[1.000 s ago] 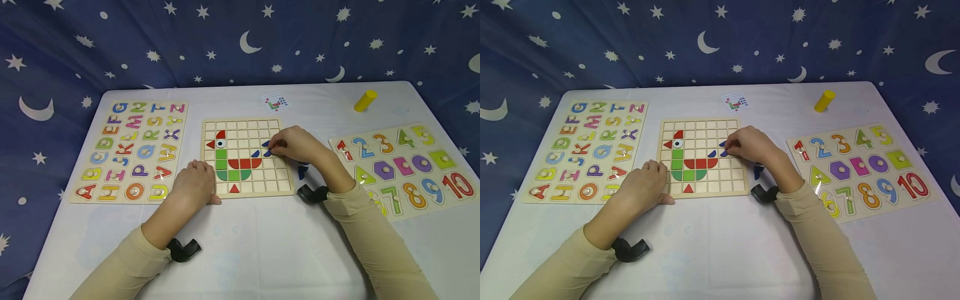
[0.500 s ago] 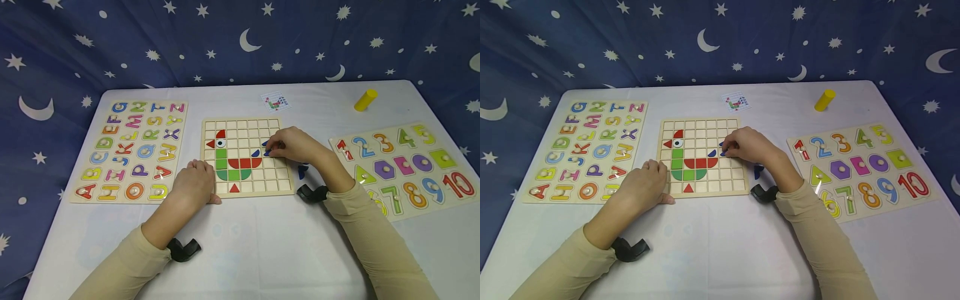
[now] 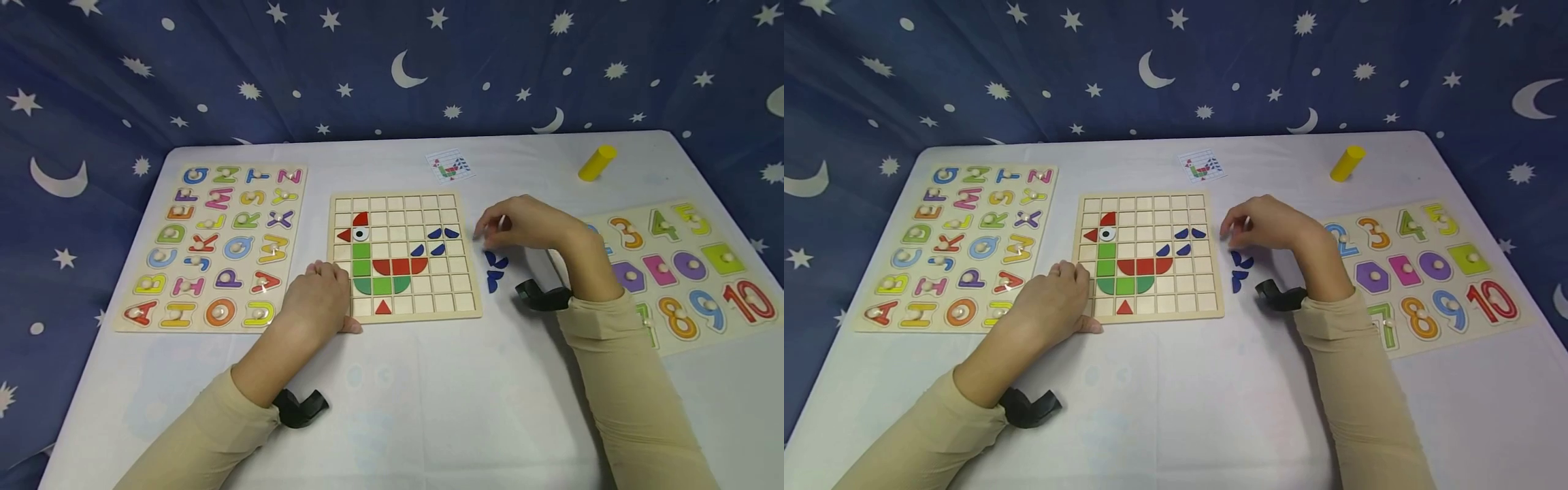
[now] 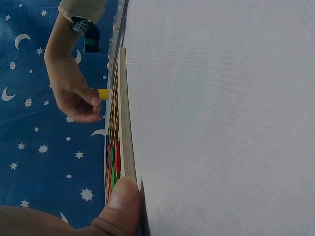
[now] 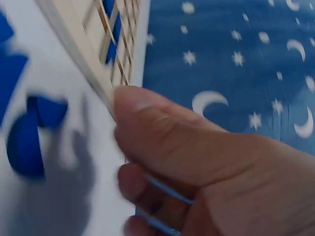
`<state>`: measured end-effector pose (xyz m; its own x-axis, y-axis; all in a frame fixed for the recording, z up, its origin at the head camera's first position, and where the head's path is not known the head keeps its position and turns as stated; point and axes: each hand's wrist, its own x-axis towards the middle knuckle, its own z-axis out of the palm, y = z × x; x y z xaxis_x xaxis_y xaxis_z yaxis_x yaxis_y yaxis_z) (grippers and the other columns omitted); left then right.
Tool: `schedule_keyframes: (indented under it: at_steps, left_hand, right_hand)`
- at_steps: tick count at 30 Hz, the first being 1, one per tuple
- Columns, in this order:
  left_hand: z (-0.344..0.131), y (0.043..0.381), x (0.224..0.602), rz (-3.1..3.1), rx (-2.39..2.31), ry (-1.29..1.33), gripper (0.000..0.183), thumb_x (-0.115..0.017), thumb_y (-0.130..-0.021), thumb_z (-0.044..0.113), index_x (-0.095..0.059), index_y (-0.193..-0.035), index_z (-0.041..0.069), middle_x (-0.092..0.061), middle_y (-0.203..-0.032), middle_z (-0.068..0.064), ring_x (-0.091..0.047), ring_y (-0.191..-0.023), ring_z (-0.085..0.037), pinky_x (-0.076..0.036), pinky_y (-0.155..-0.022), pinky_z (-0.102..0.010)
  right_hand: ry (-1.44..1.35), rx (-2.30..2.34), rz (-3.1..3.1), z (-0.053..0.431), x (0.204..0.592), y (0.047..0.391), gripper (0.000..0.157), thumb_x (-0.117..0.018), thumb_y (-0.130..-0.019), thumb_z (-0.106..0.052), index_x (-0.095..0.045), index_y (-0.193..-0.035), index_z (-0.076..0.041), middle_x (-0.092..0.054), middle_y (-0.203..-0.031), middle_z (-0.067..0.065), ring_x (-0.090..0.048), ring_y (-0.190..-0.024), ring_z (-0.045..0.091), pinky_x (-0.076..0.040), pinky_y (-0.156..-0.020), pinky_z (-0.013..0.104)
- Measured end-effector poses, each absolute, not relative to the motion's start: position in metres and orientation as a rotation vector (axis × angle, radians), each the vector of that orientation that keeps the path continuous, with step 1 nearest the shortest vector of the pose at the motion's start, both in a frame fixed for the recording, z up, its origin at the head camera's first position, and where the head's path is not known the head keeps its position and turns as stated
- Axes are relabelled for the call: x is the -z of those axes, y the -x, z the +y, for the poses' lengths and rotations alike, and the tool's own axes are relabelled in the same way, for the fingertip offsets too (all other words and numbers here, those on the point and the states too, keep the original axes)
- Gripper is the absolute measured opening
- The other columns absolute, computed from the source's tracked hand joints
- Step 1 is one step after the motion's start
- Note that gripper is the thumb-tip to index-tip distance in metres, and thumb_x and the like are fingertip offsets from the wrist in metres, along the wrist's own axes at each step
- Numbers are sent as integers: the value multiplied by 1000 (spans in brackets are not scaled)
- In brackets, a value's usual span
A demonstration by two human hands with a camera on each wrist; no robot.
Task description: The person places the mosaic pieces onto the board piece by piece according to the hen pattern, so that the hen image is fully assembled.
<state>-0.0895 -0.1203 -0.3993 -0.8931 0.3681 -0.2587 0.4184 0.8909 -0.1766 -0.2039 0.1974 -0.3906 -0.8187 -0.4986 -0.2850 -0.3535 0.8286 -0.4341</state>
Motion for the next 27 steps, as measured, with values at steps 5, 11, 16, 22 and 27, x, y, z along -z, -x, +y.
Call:
schedule_keyframes:
  at_steps: [5,11,16,22,27]
  left_hand:
    - [-120,89,398,2832,346,-592,98,-68,-73,61,-46,-127,-17,-53,-124,-36,-56,-115,-44,-55,-84,-45]
    - [-120,90,399,2837,347,-592,97,-68,-73,61,-47,-126,-17,-53,-123,-36,-57,-115,-44,-55,-84,-45]
    - [-119,90,399,2831,378,-609,97,-67,-73,62,-47,-126,-17,-54,-122,-36,-58,-113,-44,-55,-83,-45]
    - [-119,90,399,2830,352,-589,97,-68,-73,61,-46,-127,-17,-54,-123,-36,-57,-114,-44,-55,-83,-45]
    - [-119,90,398,2833,324,-577,98,-68,-73,60,-45,-128,-17,-53,-124,-37,-55,-116,-44,-54,-85,-46]
  right_hand:
    - [552,443,2526,207,393,206,19,-75,-82,-27,-67,-95,-15,-57,-78,1,-50,-76,16,-39,-67,30]
    - [488,307,2519,196,399,205,30,-77,-78,-37,-60,-84,-13,-55,-75,1,-50,-74,17,-37,-64,29]
    - [449,274,2529,191,396,202,23,-75,-80,-29,-61,-85,-13,-58,-77,2,-51,-74,17,-39,-65,30]
    - [401,219,2548,187,390,198,15,-73,-82,-26,-63,-86,-16,-61,-81,2,-53,-77,18,-39,-65,32]
    - [419,234,2546,186,387,196,9,-71,-83,-19,-65,-88,-15,-63,-83,2,-54,-78,18,-42,-66,31]
